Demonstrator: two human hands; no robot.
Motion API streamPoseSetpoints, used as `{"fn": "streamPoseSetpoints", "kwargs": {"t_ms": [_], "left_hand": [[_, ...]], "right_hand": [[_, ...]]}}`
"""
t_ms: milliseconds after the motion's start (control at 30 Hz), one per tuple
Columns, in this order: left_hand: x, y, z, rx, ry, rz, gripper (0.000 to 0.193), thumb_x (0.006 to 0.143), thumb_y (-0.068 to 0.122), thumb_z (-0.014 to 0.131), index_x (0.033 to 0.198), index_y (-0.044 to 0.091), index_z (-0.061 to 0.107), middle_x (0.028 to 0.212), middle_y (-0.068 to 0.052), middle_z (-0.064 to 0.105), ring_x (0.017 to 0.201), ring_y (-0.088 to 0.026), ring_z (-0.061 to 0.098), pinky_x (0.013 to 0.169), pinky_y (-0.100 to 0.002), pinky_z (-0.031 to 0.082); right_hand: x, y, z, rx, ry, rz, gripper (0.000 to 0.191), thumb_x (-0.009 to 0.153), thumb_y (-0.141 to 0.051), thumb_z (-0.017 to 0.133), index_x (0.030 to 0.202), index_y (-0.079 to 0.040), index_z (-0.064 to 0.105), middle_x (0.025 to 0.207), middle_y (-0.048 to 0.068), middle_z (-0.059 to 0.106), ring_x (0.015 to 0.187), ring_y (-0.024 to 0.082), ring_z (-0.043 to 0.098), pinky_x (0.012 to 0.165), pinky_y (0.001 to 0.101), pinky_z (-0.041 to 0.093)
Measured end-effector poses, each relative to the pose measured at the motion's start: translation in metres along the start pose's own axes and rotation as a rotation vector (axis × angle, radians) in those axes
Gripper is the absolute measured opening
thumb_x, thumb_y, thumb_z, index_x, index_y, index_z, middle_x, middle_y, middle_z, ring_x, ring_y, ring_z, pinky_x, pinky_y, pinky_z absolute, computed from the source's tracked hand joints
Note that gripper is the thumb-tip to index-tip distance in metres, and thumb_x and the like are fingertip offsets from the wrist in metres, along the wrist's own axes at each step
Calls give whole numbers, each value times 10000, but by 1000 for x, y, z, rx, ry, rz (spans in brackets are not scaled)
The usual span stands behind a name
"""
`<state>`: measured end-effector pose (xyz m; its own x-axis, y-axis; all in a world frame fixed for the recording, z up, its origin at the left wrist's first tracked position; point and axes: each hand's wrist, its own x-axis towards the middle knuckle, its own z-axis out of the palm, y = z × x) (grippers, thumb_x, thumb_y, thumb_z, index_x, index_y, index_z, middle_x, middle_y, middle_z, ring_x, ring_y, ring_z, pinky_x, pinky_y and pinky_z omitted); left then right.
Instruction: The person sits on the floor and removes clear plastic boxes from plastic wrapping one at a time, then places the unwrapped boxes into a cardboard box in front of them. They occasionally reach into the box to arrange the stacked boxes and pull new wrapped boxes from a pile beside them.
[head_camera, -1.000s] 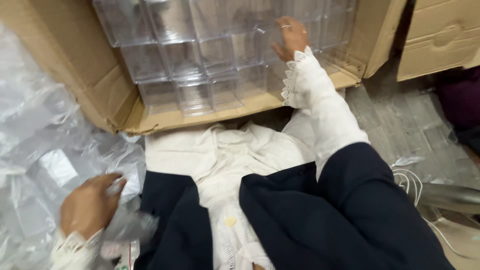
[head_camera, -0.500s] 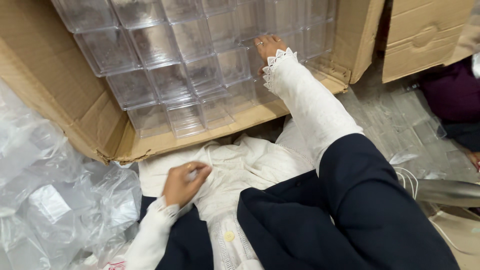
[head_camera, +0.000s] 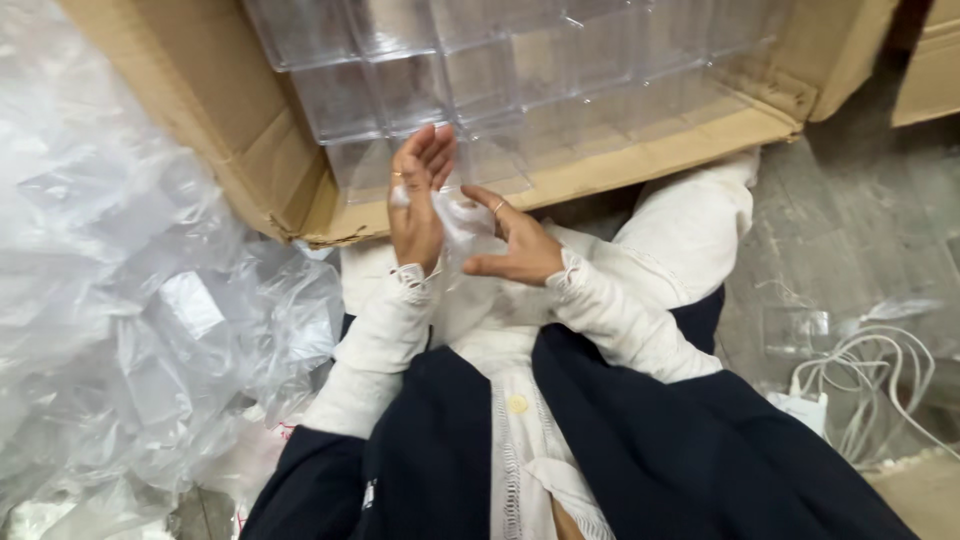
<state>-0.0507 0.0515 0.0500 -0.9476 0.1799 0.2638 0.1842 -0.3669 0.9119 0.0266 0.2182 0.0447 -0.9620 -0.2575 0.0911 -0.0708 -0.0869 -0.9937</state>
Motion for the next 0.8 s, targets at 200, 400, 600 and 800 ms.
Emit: {"fn": "streamPoseSetpoints", "kwargs": {"t_ms": [200, 400, 600, 800], "left_hand": [[12, 13, -1, 517, 239, 123, 531, 1151, 435, 290, 1289, 23, 594, 784, -112, 657, 669, -126, 659, 788, -295, 515], [4, 14, -1, 503, 230, 247, 533, 1155, 464, 309, 1179, 15, 595, 1003, -72, 682, 678, -109, 666, 648, -268, 505], [0, 19, -17, 604, 337, 147, 541, 1151, 464, 327, 1118, 43, 666, 795, -76, 585, 678, -129, 551, 638, -285, 429], [-9, 17, -20, 328, 95, 71, 467, 1023, 452, 573, 1232, 35, 607, 886, -11, 650, 806, -91, 626, 730, -257, 497]], "right_hand": [[-9, -21, 17, -591, 249, -29, 343, 959, -229, 809, 1180, -5, 675, 1120, 140, 737, 1029, 237, 730, 931, 372, 568], [0, -3, 18, -377, 313, -167, 350, 962, -208, 791, 1148, 45, 637, 958, 123, 667, 869, 145, 615, 736, 297, 498], [6, -4, 2, -159, 556, -177, 241, 1062, -191, 692, 1166, 15, 623, 1004, 61, 689, 887, 76, 618, 771, 225, 522], [2, -5, 14, -212, 295, -131, 351, 971, -115, 744, 1247, 71, 632, 1116, 137, 722, 1023, 165, 678, 883, 284, 545]]}}
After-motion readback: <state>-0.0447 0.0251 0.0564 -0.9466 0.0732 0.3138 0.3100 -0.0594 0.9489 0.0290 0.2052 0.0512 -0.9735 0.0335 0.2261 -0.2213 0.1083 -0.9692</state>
